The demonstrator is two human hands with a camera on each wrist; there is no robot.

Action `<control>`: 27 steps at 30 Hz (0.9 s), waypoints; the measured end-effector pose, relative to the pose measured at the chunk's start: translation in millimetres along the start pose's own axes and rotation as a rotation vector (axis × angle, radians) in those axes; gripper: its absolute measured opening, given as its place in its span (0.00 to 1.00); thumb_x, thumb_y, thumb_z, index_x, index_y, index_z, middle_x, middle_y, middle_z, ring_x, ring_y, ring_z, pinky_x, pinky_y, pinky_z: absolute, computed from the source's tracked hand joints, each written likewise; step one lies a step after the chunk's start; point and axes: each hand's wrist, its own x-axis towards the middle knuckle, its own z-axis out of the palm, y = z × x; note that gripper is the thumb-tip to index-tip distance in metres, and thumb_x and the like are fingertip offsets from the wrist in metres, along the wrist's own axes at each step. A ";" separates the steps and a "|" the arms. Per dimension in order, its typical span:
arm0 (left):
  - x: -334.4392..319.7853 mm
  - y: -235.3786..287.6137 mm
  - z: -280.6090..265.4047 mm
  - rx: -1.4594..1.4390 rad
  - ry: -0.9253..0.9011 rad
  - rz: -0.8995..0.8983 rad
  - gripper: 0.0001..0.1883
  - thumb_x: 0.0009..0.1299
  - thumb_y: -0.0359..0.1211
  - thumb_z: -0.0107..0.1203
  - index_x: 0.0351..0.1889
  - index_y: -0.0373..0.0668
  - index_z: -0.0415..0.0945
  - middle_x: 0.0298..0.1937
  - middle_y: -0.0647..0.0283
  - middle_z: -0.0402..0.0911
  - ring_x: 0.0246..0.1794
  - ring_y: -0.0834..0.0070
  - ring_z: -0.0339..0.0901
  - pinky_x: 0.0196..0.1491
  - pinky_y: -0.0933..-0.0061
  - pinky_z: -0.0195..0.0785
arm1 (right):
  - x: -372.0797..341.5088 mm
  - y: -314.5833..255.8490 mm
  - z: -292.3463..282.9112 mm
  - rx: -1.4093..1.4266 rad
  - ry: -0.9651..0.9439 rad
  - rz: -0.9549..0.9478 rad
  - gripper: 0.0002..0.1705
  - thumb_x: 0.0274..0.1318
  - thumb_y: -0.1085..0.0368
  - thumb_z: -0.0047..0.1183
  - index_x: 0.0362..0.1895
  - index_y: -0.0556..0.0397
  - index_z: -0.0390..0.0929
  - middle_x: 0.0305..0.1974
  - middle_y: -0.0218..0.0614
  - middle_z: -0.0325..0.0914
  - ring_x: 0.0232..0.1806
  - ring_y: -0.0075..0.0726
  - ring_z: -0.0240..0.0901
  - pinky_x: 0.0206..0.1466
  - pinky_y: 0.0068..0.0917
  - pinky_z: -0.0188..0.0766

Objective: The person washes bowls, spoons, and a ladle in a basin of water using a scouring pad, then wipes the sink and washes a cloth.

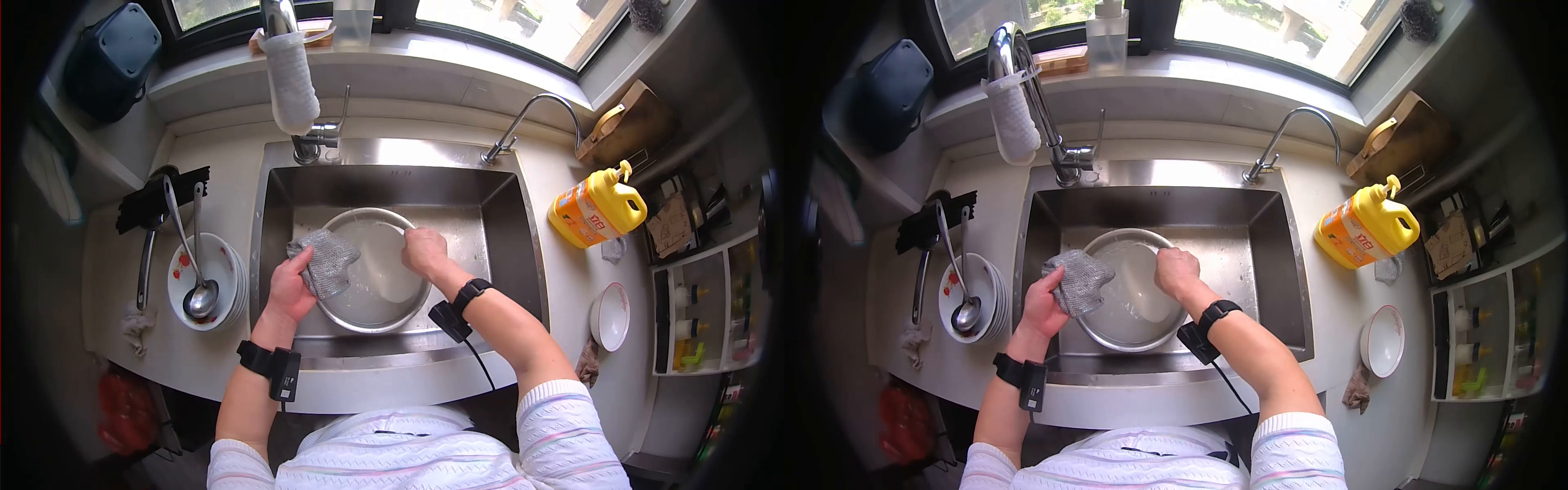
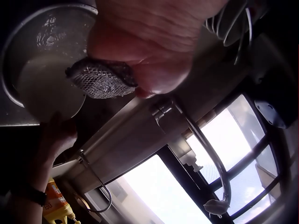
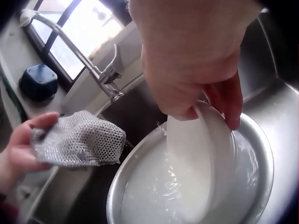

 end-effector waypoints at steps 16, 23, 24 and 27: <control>55.3 -39.7 -8.4 0.370 -0.046 -0.288 0.18 0.67 0.37 0.47 0.46 0.31 0.68 0.42 0.58 0.75 0.40 0.73 0.75 0.45 0.73 0.69 | 3.0 -7.5 12.5 1.249 -0.681 -0.237 0.24 0.50 0.55 0.53 0.50 0.53 0.70 0.41 0.32 0.74 0.42 0.29 0.69 0.43 0.25 0.64; 61.7 -48.7 -17.9 1.338 0.331 0.346 0.23 0.60 0.41 0.52 0.44 0.30 0.70 0.43 0.51 0.75 0.42 0.66 0.74 0.44 0.67 0.66 | 24.2 -10.6 30.0 1.239 -0.467 -0.030 0.11 0.51 0.66 0.48 0.40 0.54 0.76 0.27 0.33 0.75 0.29 0.28 0.68 0.32 0.26 0.63; 63.1 -51.0 -23.9 1.341 0.328 0.345 0.23 0.60 0.41 0.52 0.44 0.30 0.70 0.43 0.51 0.75 0.42 0.66 0.74 0.44 0.67 0.66 | 25.7 -10.3 31.6 1.243 -0.464 -0.028 0.11 0.51 0.66 0.48 0.40 0.54 0.76 0.27 0.33 0.75 0.29 0.28 0.68 0.32 0.26 0.63; 79.0 -67.2 -69.8 1.441 0.693 0.433 0.17 0.62 0.36 0.50 0.45 0.35 0.71 0.36 0.60 0.76 0.35 0.73 0.75 0.37 0.76 0.67 | 23.2 -14.3 32.7 0.761 -0.165 -0.193 0.12 0.48 0.69 0.42 0.38 0.54 0.75 0.28 0.52 0.74 0.32 0.50 0.72 0.39 0.35 0.67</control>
